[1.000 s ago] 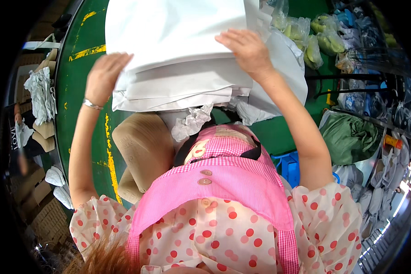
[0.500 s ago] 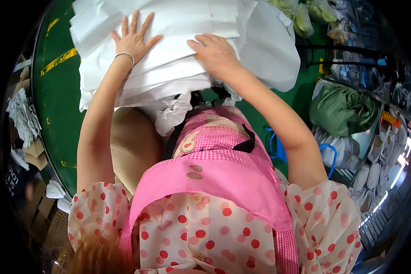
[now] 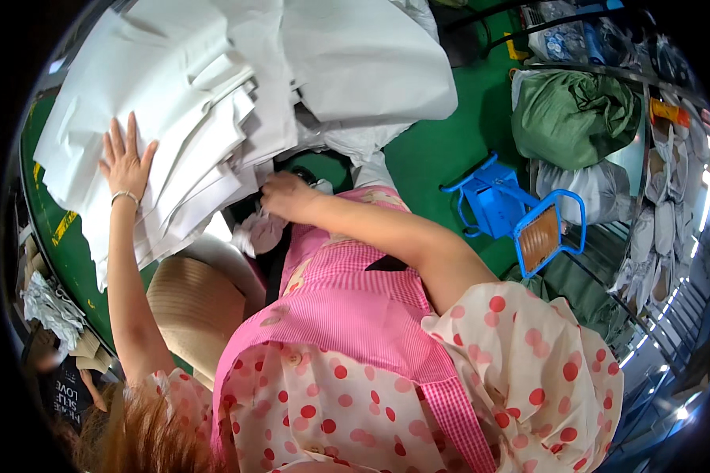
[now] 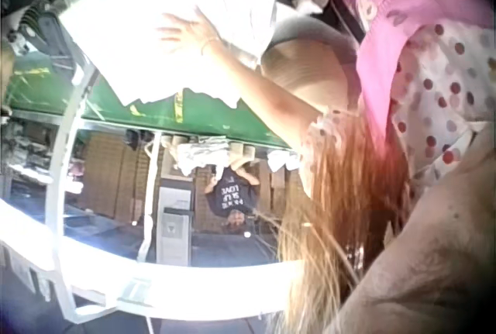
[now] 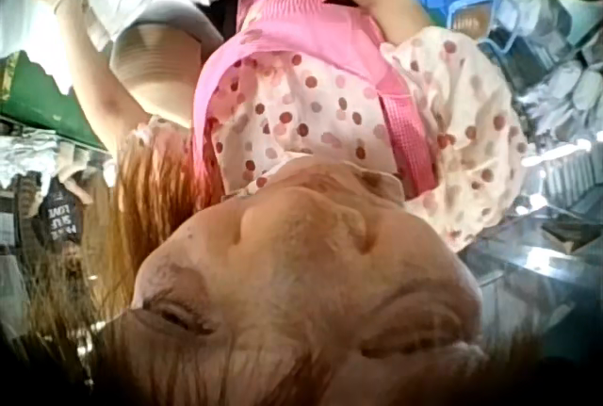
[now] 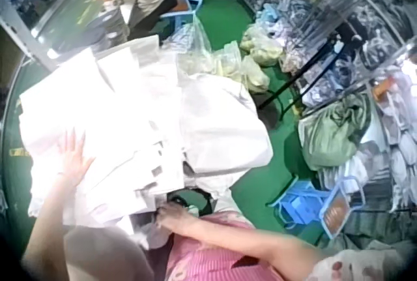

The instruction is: The person inserts white paper into a black sneaker, then folds and wraps the shoe in white paper. The person repeats this process with a second sneaker and places the wrapped shoes into a white bag.

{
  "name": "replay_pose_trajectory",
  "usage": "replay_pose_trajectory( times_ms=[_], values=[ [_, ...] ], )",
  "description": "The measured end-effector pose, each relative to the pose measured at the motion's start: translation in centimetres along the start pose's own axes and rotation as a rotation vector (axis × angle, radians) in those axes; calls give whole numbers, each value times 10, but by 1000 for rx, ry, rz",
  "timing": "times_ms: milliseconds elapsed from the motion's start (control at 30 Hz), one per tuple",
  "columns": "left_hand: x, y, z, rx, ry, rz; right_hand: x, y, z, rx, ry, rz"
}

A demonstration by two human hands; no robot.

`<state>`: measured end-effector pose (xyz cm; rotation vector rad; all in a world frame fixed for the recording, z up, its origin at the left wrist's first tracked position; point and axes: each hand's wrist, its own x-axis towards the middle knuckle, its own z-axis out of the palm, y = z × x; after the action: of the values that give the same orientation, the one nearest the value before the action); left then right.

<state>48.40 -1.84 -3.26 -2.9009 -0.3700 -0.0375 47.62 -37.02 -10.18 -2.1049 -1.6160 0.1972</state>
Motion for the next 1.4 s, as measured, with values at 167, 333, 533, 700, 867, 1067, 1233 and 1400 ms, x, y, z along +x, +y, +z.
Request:
replay_pose_trajectory(
  times_ms=[167,333,533,700,867,1067,1233,1400],
  values=[
    [2,8,-42,-68,-194,-117,-73,98,-58,131,-67,444],
    [11,69,-125,-445,263,-219,-138,161,-109,435,117,959],
    [-24,313,-153,-1031,-222,115,-120,130,-146,847,-34,736],
    [-68,375,-75,-2155,-875,-320,-121,124,-145,1408,-193,763],
    [-112,372,-3,-1796,-992,-818,-141,126,-102,1110,-32,952],
    [-200,282,184,-383,-585,-284,-185,125,-34,925,-45,1207],
    [-201,195,241,-181,-416,-755,-225,112,26,995,-62,1244],
    [-169,137,260,-69,-271,-1005,-237,103,66,1170,-31,1389]
  ],
)
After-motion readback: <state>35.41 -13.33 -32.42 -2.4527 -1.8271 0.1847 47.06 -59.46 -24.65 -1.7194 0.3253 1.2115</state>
